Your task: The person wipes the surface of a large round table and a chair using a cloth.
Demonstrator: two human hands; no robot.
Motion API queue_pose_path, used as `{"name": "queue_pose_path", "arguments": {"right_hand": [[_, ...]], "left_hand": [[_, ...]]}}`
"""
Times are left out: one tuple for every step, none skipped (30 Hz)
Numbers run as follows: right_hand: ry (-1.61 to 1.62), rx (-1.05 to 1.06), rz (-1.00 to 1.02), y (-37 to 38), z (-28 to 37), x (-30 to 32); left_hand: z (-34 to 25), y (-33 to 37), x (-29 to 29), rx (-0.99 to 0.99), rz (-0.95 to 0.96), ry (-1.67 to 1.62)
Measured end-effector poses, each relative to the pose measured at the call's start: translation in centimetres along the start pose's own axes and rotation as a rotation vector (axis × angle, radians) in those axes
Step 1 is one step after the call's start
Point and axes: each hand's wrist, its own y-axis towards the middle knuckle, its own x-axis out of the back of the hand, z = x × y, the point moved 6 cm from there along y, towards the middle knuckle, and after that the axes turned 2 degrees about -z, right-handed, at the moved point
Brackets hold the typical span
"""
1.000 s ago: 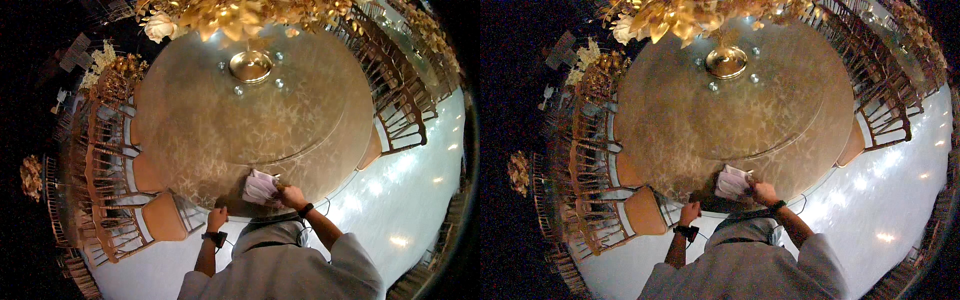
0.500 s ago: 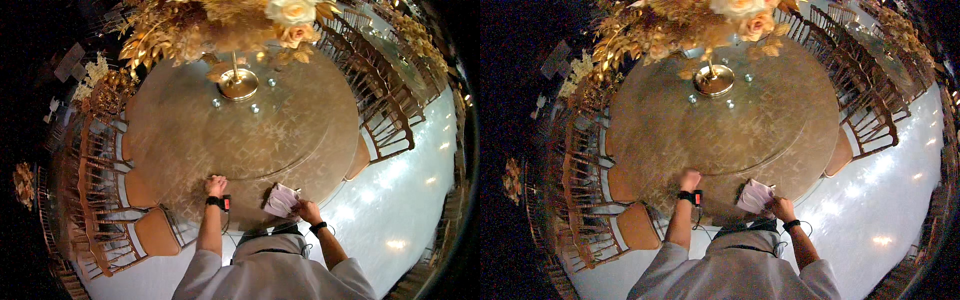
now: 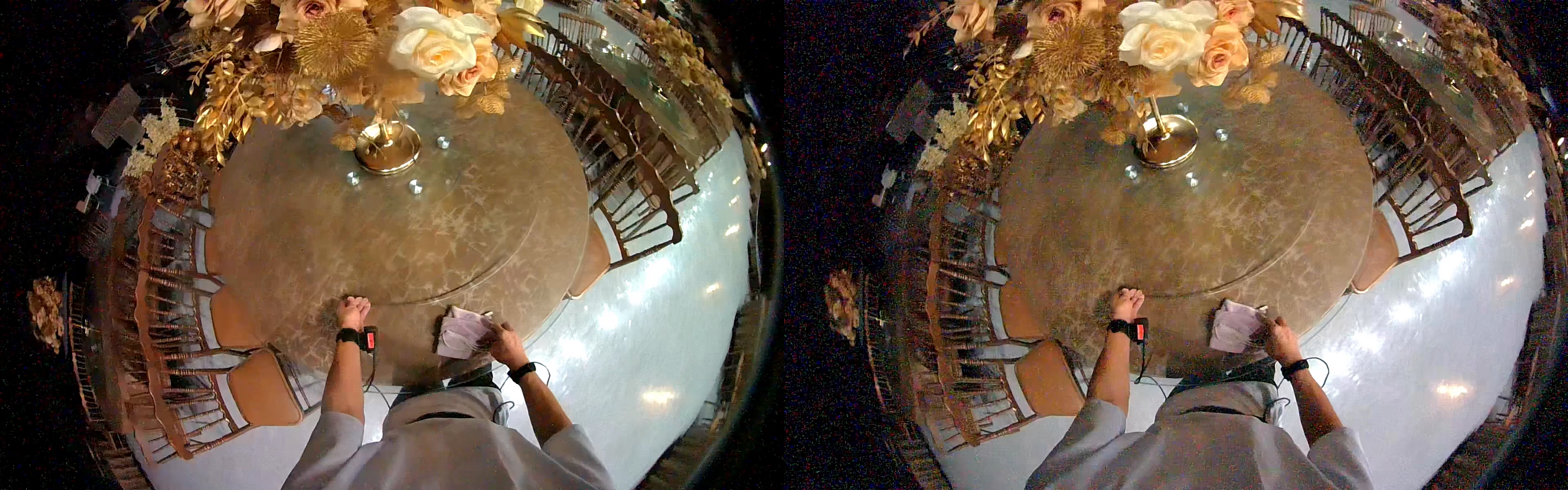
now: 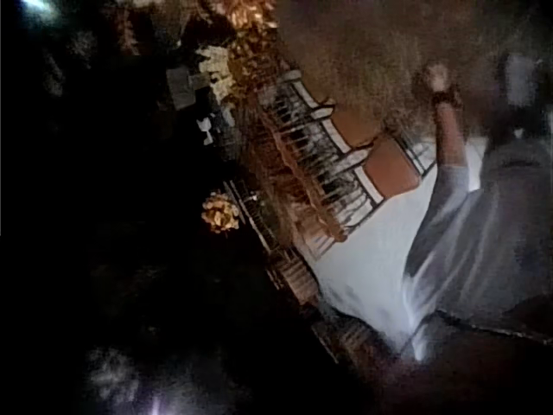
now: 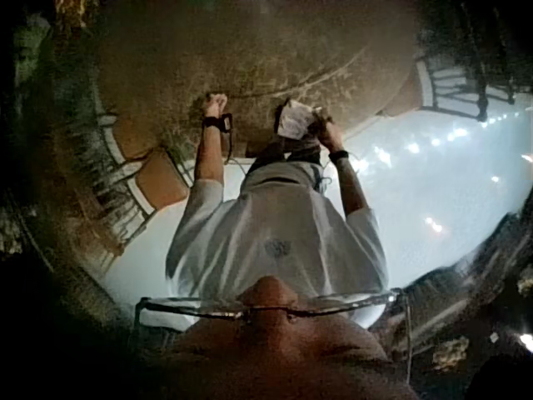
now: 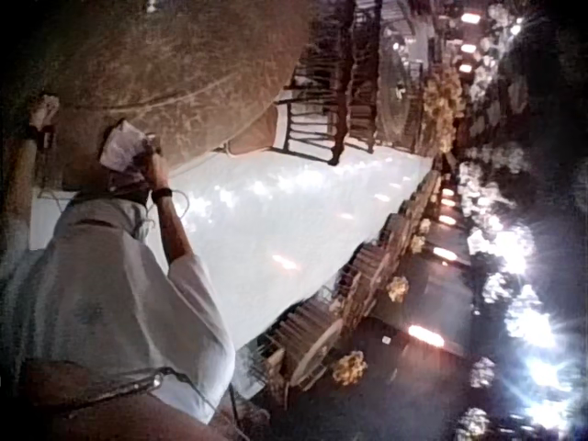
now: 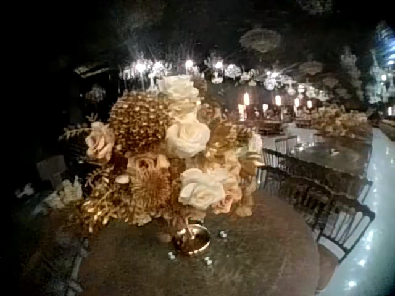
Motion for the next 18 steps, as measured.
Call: {"name": "queue_pose_path", "arguments": {"right_hand": [[0.039, 0.037, -0.007, 0.0, 0.2, 0.0], [0.071, 0.063, -0.025, -0.1, 0.1, 0.4], [0.054, 0.009, -0.028, -0.3, -0.7, 0.3], [0.041, -0.041, -0.030, -0.4, -1.3, 0.2], [0.036, -0.033, -0.028, -0.5, -1.5, 0.2], [0.030, -0.023, -0.026, -0.6, -1.7, 0.2], [0.035, -0.010, -0.027, -0.3, 0.1, 1.0], [0.047, 0.020, -0.017, 0.1, 1.9, 1.5], [0.027, -0.055, 0.052, 0.6, 1.0, 0.2], [0.025, -0.065, 0.050, 0.4, 0.8, 0.2], [0.028, -0.051, 0.045, 0.3, 0.7, 0.1], [0.031, -0.034, 0.042, 0.2, 0.7, 0.0], [0.031, -0.038, 0.043, 0.2, 0.3, -0.3], [0.012, -0.061, 0.047, 0.2, -0.3, -0.8], [-0.006, -0.084, 0.049, 0.1, -0.9, -1.1], [-0.005, -0.092, 0.045, 0.0, -1.1, -1.1], [0.001, -0.127, 0.036, -0.2, -1.4, -0.9], [0.008, -0.151, 0.034, -0.3, -1.4, -0.7]], "left_hand": [[-0.2, -0.6, 2.0, -0.047, -0.268, 0.149], [0.4, -0.2, 2.2, -0.076, -0.529, 0.295], [1.2, -0.2, 2.6, -0.151, -0.914, 0.504], [2.5, 1.1, 0.8, -0.135, -0.911, 0.502], [3.1, 1.6, -0.4, -0.136, -1.008, 0.578], [3.1, 1.6, -0.8, -0.137, -1.105, 0.656], [2.0, 0.5, 1.0, -0.154, -1.114, 0.653], [1.0, 0.0, 3.2, -0.113, -0.733, 0.382], [0.5, -0.3, 3.1, -0.060, -0.338, 0.124], [0.9, -0.1, 2.9, -0.051, -0.341, 0.120], [0.7, -0.2, 3.1, -0.079, -0.429, 0.267], [0.3, -0.5, 3.1, -0.111, -0.515, 0.416], [0.8, 0.0, 2.0, -0.108, -0.517, 0.415], [1.2, -0.1, 1.6, -0.125, -0.766, 0.554], [1.3, -0.5, 0.5, -0.141, -1.013, 0.695], [1.9, 0.0, -1.5, -0.132, -1.010, 0.698], [2.5, 0.4, -3.4, -0.121, -1.026, 0.710], [2.5, 0.3, -4.5, -0.123, -1.046, 0.721]]}}
